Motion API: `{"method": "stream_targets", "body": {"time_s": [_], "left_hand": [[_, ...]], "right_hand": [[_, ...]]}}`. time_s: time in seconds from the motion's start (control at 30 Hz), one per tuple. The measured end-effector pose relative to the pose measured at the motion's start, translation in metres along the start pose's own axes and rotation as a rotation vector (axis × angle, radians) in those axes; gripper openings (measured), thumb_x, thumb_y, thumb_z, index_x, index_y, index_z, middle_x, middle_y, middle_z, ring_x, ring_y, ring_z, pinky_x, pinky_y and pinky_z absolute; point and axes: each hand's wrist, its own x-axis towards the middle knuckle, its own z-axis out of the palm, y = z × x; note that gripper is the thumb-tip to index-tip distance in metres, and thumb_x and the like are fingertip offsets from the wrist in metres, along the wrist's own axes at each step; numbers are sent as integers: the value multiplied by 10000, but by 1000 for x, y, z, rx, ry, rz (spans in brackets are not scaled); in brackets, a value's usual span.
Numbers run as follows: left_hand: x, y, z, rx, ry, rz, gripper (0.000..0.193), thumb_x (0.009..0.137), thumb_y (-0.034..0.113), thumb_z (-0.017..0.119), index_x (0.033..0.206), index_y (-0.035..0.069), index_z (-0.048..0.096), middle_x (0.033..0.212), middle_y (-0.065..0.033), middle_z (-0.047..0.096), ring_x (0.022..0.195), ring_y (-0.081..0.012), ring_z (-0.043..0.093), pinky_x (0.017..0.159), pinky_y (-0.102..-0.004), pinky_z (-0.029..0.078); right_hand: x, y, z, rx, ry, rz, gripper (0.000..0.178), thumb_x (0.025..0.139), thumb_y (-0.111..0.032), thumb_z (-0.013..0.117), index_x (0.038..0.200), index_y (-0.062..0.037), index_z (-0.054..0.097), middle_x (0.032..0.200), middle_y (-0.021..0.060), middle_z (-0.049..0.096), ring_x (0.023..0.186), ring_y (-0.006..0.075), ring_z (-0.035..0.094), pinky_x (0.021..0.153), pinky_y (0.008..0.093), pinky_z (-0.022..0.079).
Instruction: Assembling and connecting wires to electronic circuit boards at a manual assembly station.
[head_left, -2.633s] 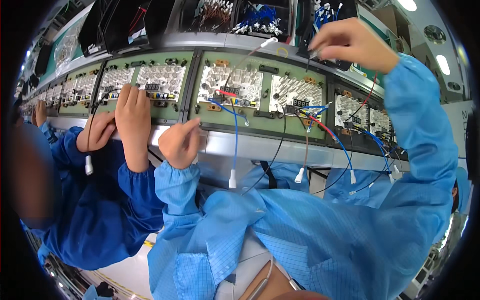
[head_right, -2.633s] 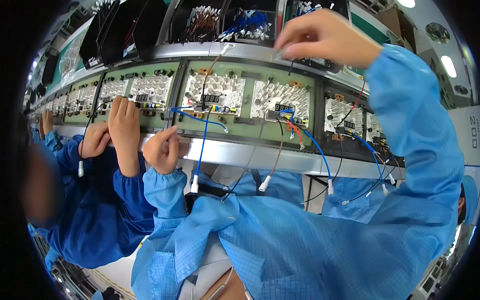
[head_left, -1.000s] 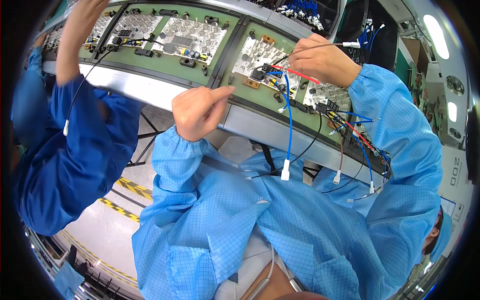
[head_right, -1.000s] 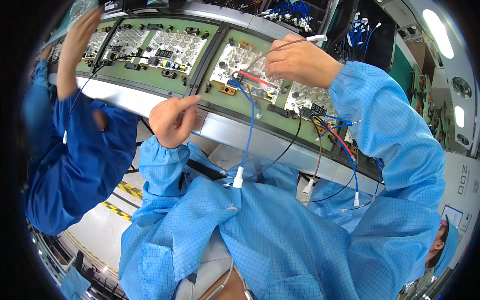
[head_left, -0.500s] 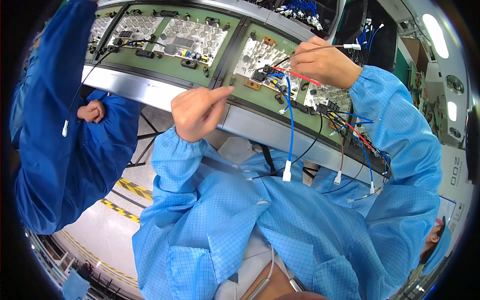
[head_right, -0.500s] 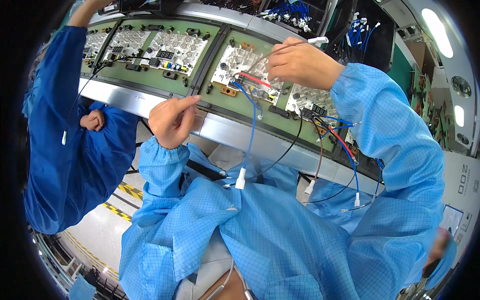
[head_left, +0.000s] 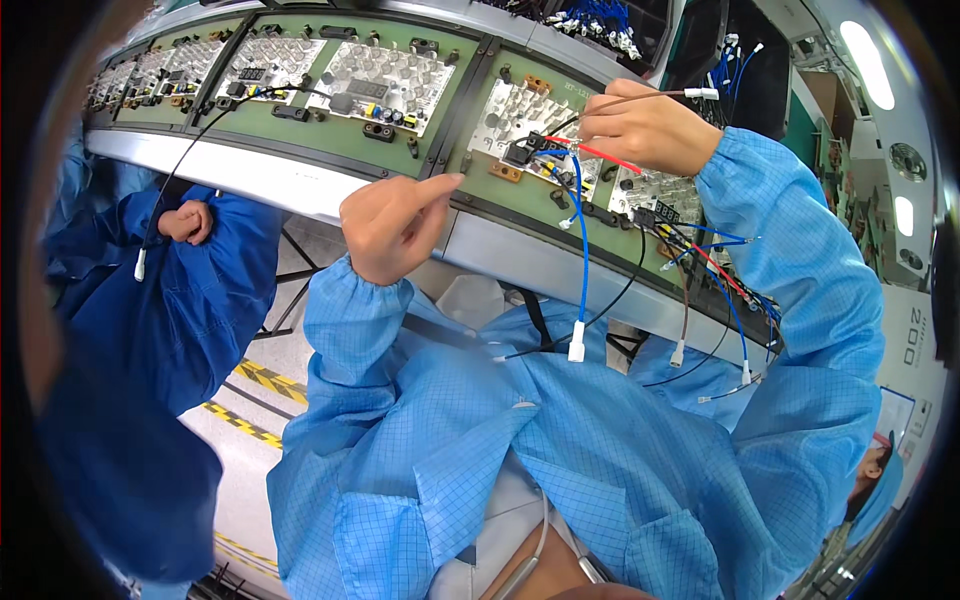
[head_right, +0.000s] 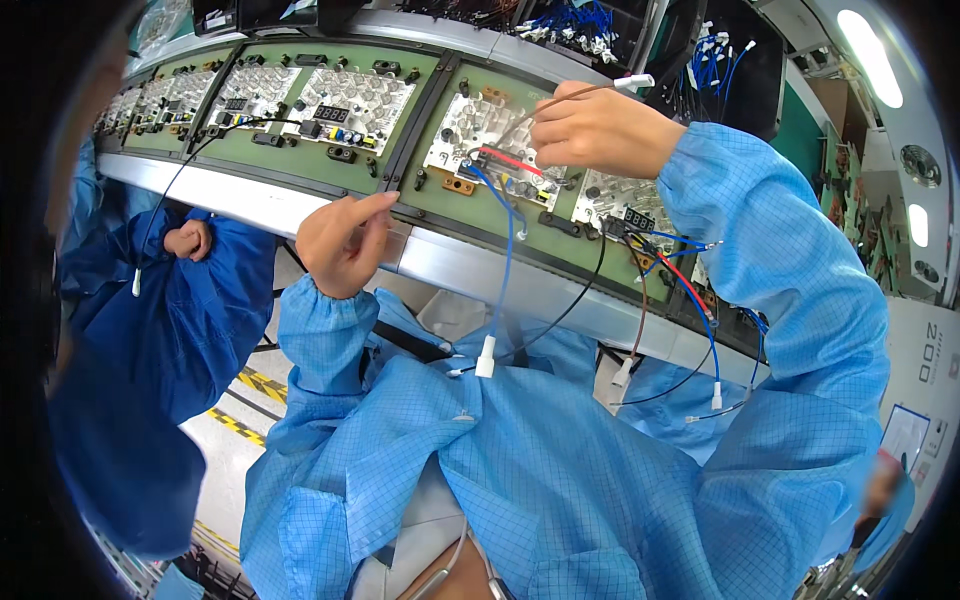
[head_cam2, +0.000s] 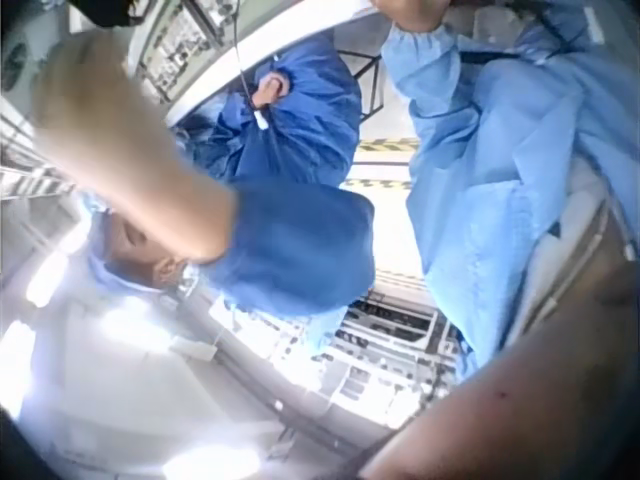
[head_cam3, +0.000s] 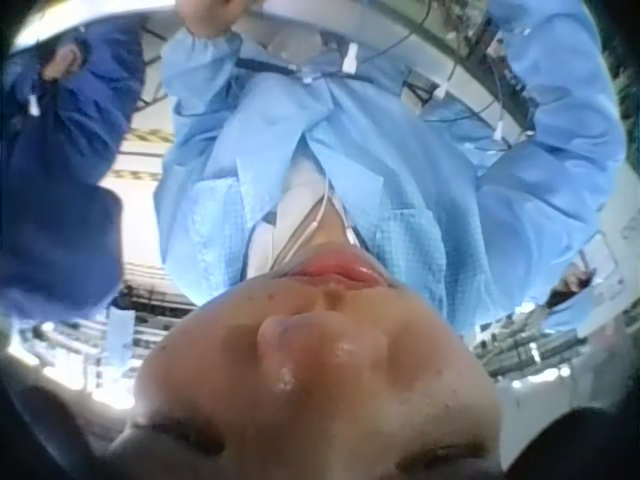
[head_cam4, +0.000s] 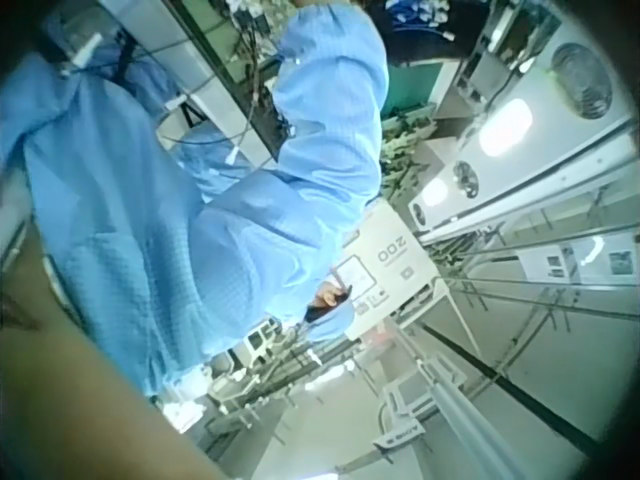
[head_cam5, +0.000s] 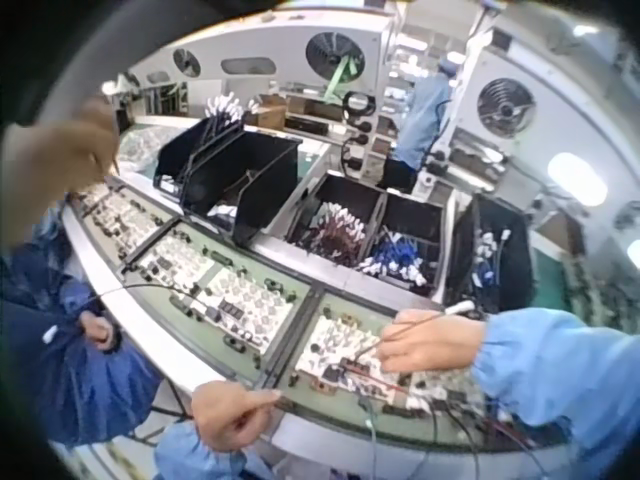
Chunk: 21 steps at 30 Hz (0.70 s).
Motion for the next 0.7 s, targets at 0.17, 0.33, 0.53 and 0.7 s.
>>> {"method": "stream_targets", "body": {"time_s": [0.17,0.33,0.53,0.7], "left_hand": [[0,-1,-1,4,17,13,284,655,-86,656,908,38,697,521,-54,492,418,-174,474,403,-295,355],[4,-2,3,-13,-2,21,290,651,-95,654,911,28,694,523,-55,482,428,-174,479,414,-291,361],[15,-12,12,-13,12,119,320,629,-111,621,914,14,693,512,-49,430,419,-191,427,416,-310,340],[24,-19,10,24,-3,170,327,636,-125,593,925,-3,685,507,-56,409,405,-187,369,411,-293,284]], "right_hand": [[3,0,3,-5,41,-10,205,657,-114,630,859,-91,601,905,6,595,974,183,569,797,308,436],[-10,0,-9,-17,52,-23,191,698,-111,665,883,-93,618,936,27,613,935,213,585,779,331,462],[-90,11,-84,-13,71,252,191,733,-100,721,896,-52,633,866,76,614,781,266,597,644,372,490],[-241,11,-108,-168,-188,1030,130,850,-156,611,863,-27,601,829,119,624,779,304,608,661,397,481]]}}
